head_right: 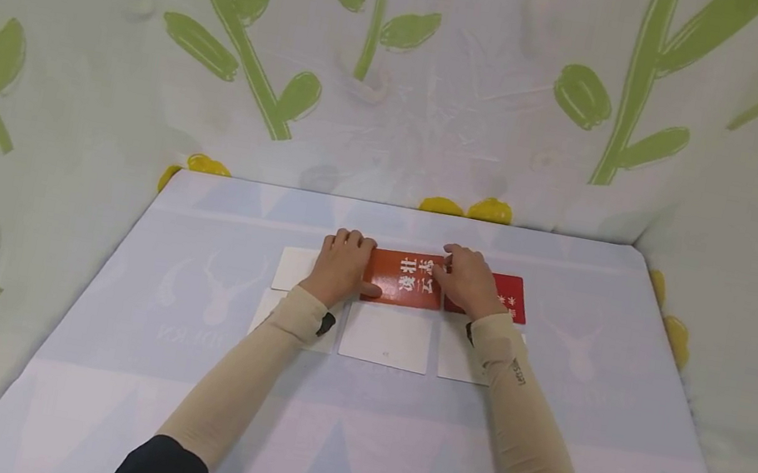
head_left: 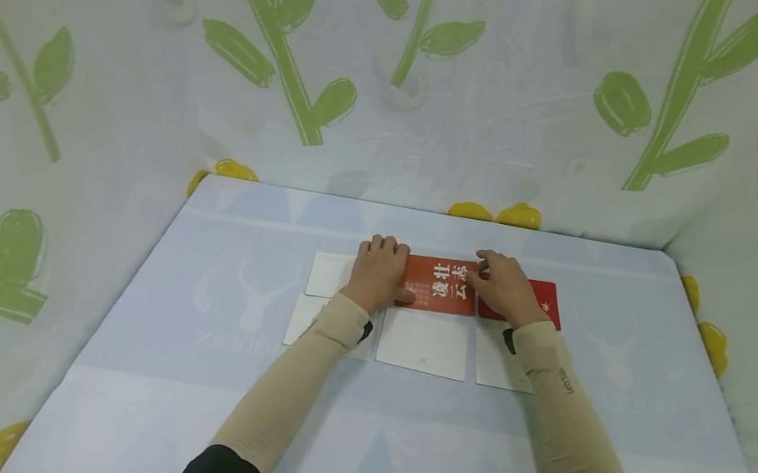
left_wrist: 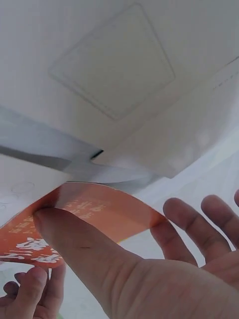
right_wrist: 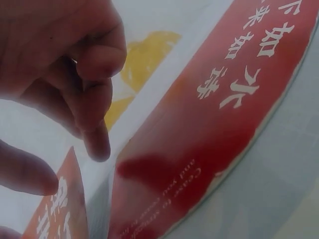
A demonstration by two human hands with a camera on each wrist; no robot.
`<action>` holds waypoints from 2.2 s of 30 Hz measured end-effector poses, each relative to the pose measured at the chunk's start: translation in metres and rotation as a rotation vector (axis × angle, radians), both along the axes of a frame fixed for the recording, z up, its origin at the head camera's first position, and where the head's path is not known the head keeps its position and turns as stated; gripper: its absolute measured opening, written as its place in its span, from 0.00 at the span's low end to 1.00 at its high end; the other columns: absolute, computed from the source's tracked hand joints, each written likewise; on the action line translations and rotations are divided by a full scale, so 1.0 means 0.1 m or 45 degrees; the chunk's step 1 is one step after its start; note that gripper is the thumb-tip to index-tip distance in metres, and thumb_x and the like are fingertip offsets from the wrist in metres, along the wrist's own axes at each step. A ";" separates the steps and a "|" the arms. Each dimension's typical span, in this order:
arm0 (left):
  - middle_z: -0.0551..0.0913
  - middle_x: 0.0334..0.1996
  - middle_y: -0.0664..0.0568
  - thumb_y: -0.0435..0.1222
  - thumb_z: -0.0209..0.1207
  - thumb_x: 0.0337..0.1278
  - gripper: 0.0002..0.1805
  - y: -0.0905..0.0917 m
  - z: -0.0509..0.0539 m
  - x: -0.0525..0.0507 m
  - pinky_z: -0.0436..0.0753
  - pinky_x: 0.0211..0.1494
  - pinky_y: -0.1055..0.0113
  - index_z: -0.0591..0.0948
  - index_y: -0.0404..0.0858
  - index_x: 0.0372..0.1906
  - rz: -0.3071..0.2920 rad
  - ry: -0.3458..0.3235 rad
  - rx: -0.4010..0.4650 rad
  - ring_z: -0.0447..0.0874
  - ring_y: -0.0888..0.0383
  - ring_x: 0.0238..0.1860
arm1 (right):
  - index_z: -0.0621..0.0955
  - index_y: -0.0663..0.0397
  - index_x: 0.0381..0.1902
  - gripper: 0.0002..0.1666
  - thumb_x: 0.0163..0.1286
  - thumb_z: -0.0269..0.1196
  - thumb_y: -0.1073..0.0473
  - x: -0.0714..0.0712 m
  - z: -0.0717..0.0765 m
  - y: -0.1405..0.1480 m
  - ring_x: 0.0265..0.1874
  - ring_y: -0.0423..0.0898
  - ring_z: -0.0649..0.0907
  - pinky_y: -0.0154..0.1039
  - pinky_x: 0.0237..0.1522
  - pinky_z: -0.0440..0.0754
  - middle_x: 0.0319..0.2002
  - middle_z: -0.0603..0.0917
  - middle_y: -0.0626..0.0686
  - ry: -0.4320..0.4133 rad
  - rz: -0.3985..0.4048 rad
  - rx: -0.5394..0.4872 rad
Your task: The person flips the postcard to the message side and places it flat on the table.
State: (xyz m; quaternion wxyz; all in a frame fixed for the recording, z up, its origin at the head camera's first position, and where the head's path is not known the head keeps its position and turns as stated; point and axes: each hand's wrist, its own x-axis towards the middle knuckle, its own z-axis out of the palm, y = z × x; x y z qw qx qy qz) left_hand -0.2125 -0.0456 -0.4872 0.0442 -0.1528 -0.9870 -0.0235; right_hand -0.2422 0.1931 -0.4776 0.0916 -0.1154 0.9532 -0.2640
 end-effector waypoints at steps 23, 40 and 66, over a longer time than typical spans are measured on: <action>0.81 0.52 0.42 0.61 0.74 0.44 0.48 0.00 0.04 0.04 0.71 0.60 0.51 0.72 0.36 0.64 0.020 -0.034 0.093 0.72 0.44 0.56 | 0.76 0.60 0.64 0.27 0.73 0.63 0.52 0.14 0.04 0.15 0.52 0.56 0.77 0.55 0.58 0.77 0.52 0.82 0.60 -0.223 -0.075 -0.165; 0.87 0.40 0.48 0.53 0.72 0.55 0.43 0.00 0.03 0.05 0.74 0.54 0.55 0.69 0.37 0.70 0.129 -0.038 0.391 0.77 0.49 0.47 | 0.79 0.59 0.59 0.21 0.76 0.60 0.52 0.24 0.11 0.24 0.51 0.56 0.78 0.55 0.56 0.78 0.51 0.83 0.59 -0.175 -0.079 -0.188; 0.85 0.30 0.55 0.51 0.61 0.69 0.18 -0.14 0.23 0.19 0.76 0.37 0.62 0.87 0.40 0.41 0.107 -0.036 0.713 0.76 0.55 0.35 | 0.82 0.53 0.54 0.22 0.77 0.59 0.42 0.54 0.30 0.27 0.39 0.52 0.76 0.45 0.38 0.75 0.39 0.82 0.54 0.067 -0.092 -0.257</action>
